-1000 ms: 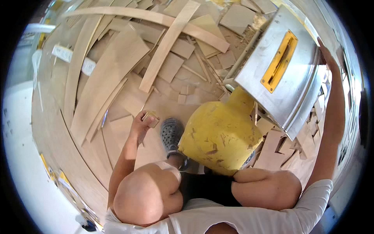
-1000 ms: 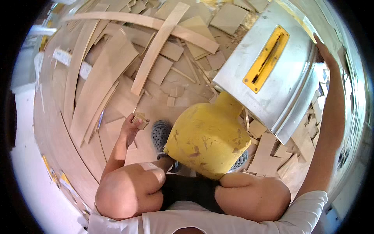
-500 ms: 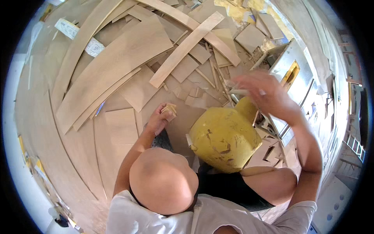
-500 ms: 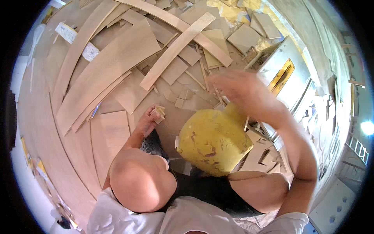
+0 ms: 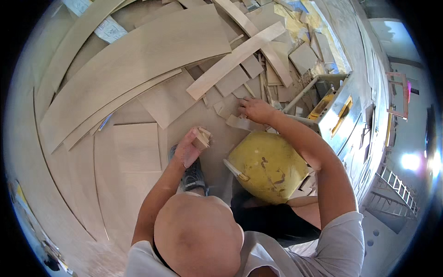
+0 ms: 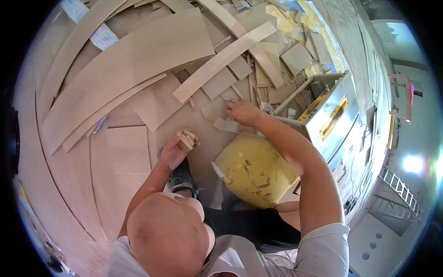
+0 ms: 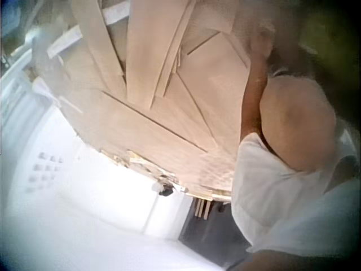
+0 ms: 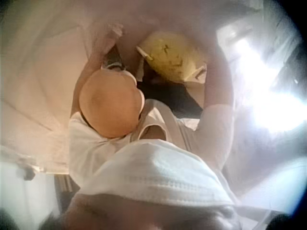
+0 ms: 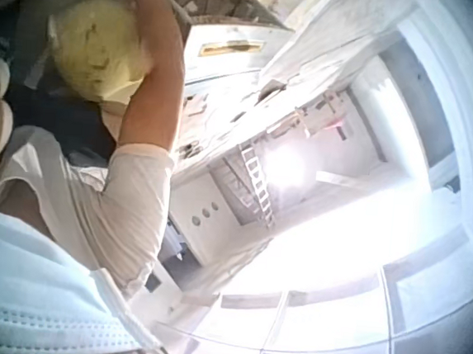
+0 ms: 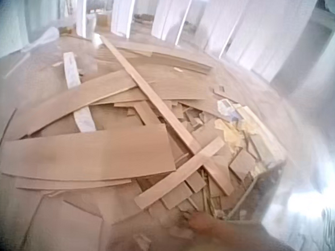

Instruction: The person places a wood plank against a table saw on the floor and pushes it through the blade to shorten it. They then pick up a smaller wood scrap and use the saw to cut a specific notch into it.

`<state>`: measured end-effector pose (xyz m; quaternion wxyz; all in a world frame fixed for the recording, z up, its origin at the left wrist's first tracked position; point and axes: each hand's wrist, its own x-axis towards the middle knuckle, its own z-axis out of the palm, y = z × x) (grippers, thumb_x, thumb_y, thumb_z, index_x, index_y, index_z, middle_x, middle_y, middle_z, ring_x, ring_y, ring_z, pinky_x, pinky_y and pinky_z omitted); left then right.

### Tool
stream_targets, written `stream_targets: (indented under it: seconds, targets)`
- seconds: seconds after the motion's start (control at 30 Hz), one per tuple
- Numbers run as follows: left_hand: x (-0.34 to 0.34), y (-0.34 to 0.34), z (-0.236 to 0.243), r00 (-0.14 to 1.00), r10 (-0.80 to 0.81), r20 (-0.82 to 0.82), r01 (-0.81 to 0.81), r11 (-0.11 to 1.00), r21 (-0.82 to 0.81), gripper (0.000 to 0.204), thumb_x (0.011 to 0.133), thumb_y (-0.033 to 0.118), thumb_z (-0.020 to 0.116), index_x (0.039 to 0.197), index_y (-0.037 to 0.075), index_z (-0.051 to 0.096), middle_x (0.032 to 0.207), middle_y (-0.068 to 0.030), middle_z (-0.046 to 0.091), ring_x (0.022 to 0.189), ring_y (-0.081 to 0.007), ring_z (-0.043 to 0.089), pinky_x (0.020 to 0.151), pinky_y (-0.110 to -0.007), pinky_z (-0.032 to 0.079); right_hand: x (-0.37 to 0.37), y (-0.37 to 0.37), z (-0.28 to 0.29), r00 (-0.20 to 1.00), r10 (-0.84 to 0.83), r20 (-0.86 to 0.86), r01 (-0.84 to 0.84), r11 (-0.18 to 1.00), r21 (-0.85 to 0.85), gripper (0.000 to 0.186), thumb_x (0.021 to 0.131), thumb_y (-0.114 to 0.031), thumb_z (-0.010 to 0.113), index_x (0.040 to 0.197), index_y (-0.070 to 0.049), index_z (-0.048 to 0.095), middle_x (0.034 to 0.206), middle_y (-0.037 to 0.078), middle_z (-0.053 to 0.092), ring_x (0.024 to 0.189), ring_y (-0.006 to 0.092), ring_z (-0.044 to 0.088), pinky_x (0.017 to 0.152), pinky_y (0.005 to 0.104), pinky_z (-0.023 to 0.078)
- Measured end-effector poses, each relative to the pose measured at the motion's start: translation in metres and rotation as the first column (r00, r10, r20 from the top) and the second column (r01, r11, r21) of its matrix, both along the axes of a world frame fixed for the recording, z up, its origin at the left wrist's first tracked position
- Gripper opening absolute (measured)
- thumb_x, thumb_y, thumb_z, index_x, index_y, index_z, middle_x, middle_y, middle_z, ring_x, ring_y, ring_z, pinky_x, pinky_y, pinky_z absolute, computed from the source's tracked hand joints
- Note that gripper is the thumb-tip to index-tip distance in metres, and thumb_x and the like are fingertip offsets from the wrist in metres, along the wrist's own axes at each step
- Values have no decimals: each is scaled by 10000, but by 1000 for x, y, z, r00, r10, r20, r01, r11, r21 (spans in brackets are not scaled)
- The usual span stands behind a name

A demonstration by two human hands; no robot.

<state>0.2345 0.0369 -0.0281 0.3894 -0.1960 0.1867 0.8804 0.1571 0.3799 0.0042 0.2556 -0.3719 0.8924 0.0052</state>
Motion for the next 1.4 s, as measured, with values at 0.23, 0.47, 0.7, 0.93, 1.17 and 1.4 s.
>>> stream_targets:
  seconds: [0.23, 0.47, 0.7, 0.93, 1.17, 1.4]
  targets:
    - [0, 8, -13, 997, 2, 78, 3, 998, -68, 325, 1019, 375, 626, 1111, 64, 620, 1056, -86, 663, 1024, -288, 671, 981, -473, 534, 7, -25, 14, 914, -187, 359, 270, 942, -197, 496, 806, -242, 808, 1174, 13, 596, 1283, 176, 544, 1230, 412, 546, 1016, 451, 488]
    - [0, 11, -6, 996, -90, 8, 90, 981, -171, 277, 1011, 309, 630, 1113, 52, 612, 966, -81, 664, 947, -264, 692, 887, -421, 568, 5, -83, 8, 732, -567, 377, 597, 801, 45, 762, 800, -233, 819, 1386, 28, 406, 1281, 290, 560, 1202, 463, 566, 1038, 484, 478]
    - [2, 39, -36, 985, -170, 29, 164, 873, -460, 301, 973, 264, 653, 1178, 50, 599, 951, -81, 653, 835, -212, 685, 704, -364, 586, 25, -99, 10, 691, -671, 270, 710, 701, -74, 873, 797, -243, 802, 1524, -102, 340, 1297, 307, 543, 1207, 485, 557, 1028, 508, 484]
    - [-17, 73, -30, 980, -196, 30, 176, 786, -593, 402, 968, 242, 622, 1300, 16, 599, 1122, -86, 650, 990, -183, 619, 864, -327, 504, 28, -100, -9, 645, -691, 327, 760, 626, -176, 642, 827, -231, 747, 1411, -136, 497, 1287, 267, 586, 1155, 457, 578, 988, 497, 495]
    - [-13, 79, -35, 996, -92, 8, 84, 868, -489, 377, 993, 266, 565, 1318, 76, 587, 1095, -64, 641, 946, -193, 635, 819, -337, 528, 32, -91, -21, 525, -704, 478, 851, 445, -279, 430, 793, -231, 792, 1187, -129, 654, 1068, 105, 667, 1019, 290, 612, 872, 387, 511]
    - [-22, 63, -25, 973, -166, 160, 196, 962, -191, 320, 977, 327, 608, 1207, 105, 624, 1012, -47, 677, 884, -208, 650, 801, -386, 542, 31, -103, 15, 240, -639, 731, 940, 342, -10, 459, 889, -274, 735, 1302, -136, 588, 1110, 163, 643, 969, 334, 641, 875, 419, 522]
